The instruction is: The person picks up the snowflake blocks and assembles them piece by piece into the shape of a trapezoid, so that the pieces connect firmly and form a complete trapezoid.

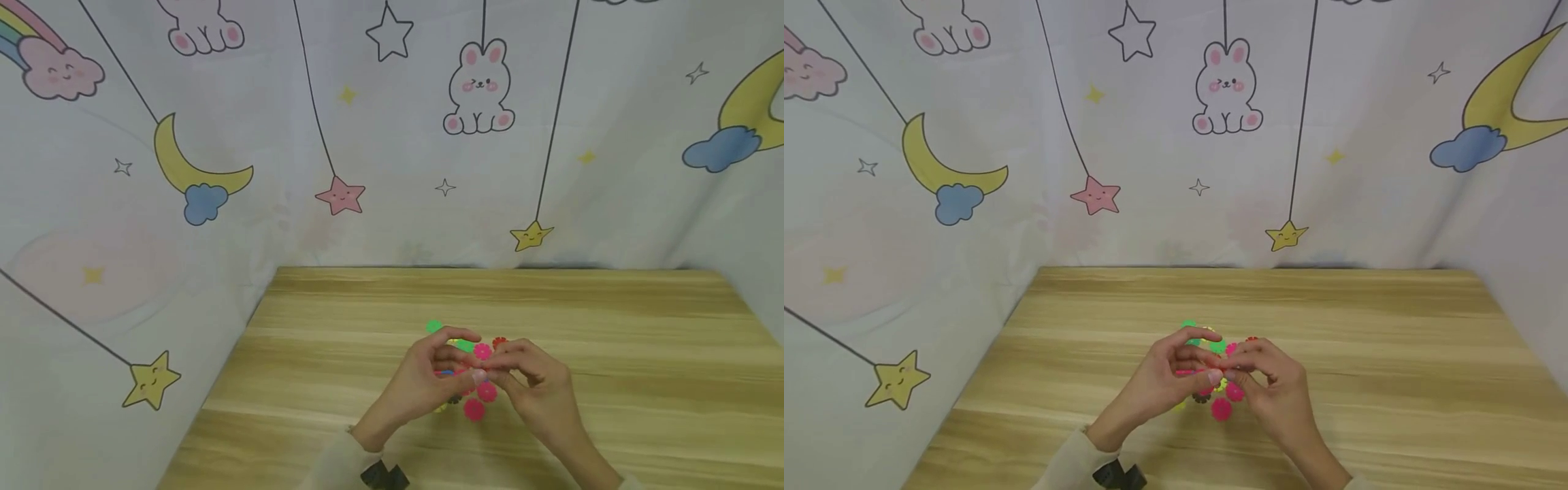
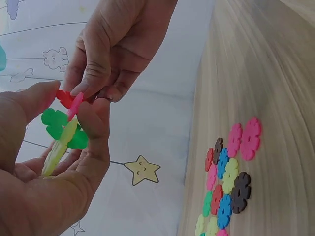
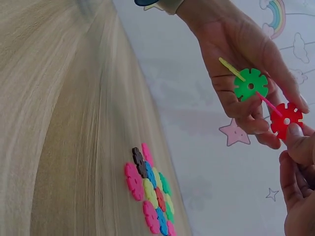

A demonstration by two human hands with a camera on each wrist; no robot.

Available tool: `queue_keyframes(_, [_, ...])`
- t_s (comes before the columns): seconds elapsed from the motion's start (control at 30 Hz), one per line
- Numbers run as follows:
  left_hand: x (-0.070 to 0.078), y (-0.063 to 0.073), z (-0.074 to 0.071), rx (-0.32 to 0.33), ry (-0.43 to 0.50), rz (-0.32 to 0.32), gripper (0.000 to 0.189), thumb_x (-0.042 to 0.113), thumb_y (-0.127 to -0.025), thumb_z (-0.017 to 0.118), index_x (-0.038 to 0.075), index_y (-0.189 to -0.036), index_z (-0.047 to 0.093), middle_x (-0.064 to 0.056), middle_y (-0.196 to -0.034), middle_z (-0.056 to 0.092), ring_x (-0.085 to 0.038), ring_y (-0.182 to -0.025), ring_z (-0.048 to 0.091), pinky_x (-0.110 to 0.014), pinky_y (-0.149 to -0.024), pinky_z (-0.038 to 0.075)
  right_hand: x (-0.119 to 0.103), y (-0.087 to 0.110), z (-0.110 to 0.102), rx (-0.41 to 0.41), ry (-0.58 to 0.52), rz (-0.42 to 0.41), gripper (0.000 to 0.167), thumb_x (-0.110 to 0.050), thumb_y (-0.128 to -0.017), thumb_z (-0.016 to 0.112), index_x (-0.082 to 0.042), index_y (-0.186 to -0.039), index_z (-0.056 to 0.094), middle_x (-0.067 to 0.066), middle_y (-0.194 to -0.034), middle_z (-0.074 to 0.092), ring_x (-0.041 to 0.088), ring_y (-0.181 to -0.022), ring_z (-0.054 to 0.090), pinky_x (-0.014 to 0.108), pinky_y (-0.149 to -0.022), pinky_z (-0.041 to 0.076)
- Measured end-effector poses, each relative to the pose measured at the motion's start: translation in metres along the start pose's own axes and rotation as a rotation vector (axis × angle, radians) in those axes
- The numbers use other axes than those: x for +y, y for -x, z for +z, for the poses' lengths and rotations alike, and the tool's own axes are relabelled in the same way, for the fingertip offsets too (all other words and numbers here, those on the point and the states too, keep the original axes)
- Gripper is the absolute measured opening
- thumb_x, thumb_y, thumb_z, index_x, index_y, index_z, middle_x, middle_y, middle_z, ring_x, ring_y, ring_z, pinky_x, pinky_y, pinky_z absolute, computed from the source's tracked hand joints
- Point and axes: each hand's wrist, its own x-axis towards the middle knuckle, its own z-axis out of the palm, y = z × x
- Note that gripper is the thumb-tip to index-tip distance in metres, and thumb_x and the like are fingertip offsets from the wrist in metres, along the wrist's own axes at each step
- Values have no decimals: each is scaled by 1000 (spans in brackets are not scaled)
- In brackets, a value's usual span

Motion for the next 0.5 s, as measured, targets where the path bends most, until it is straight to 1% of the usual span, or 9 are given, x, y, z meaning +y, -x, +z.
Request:
queue_keyframes(0.1, [0, -1, -1, 9, -2, -14, 46, 21, -101, 77, 23, -144, 62, -18, -120, 79, -8, -90, 79, -31, -81, 66, 3, -3, -4, 9, -38, -28, 29, 24, -84, 75, 2, -104, 78, 8, -100, 73, 8, -97, 71, 18, -90, 61])
queue_keyframes(0.17, [0, -1, -3, 20, -13, -22, 45, 22, -101, 77, 24, -143, 62, -15, -119, 80, -8, -89, 80, -31, -81, 66, 4, -5, -9, 33, -7, -13, 27, 21, -88, 73, 4, -108, 77, 5, -102, 76, 7, -97, 73, 17, -89, 61])
queue_keyframes(0.2, [0, -2, -4, 25, -19, -25, 45, 23, -101, 77, 25, -143, 62, -15, -119, 80, -8, -89, 80, -30, -81, 66, 5, -7, -13, 56, 15, 8, 26, 20, -90, 72, 5, -110, 76, 3, -103, 77, 6, -96, 74, 17, -88, 61])
queue_keyframes(0.23, [0, -2, -5, 30, -24, -26, 45, 23, -101, 77, 25, -143, 63, -15, -118, 81, -8, -89, 80, -29, -81, 65, 6, -8, -16, 83, 41, 37, 26, 18, -91, 73, 4, -112, 76, -1, -104, 78, 5, -95, 74, 17, -88, 61])
queue_keyframes(0.33, [0, -2, -7, 35, -28, -35, 44, 24, -101, 77, 26, -143, 62, -15, -119, 80, -7, -90, 79, -28, -82, 65, 11, -12, -28, 155, 152, 171, 22, 8, -95, 75, 0, -116, 77, -17, -104, 77, -1, -97, 75, 14, -87, 61])
queue_keyframes(0.37, [0, -3, -7, 35, -27, -36, 44, 24, -101, 76, 26, -143, 62, -16, -120, 80, -7, -90, 79, -28, -82, 65, 15, -13, -32, 171, 169, 213, 22, 6, -96, 75, 0, -117, 77, -19, -104, 76, -2, -97, 74, 13, -87, 60])
queue_keyframes(0.43, [1, -3, -8, 31, -30, -34, 45, 24, -102, 76, 26, -144, 62, -17, -121, 79, -7, -88, 79, -27, -81, 65, 23, -15, -39, 179, 206, 277, 22, 1, -97, 76, -1, -119, 77, -17, -106, 77, -3, -98, 74, 12, -88, 60])
queue_keyframes(0.5, [1, -3, -8, 26, -31, -27, 45, 23, -102, 76, 26, -144, 61, -18, -121, 79, -6, -88, 79, -27, -82, 64, 33, -15, -45, 152, 246, 327, 23, -3, -99, 75, -1, -122, 76, -7, -112, 79, -4, -99, 73, 10, -89, 58])
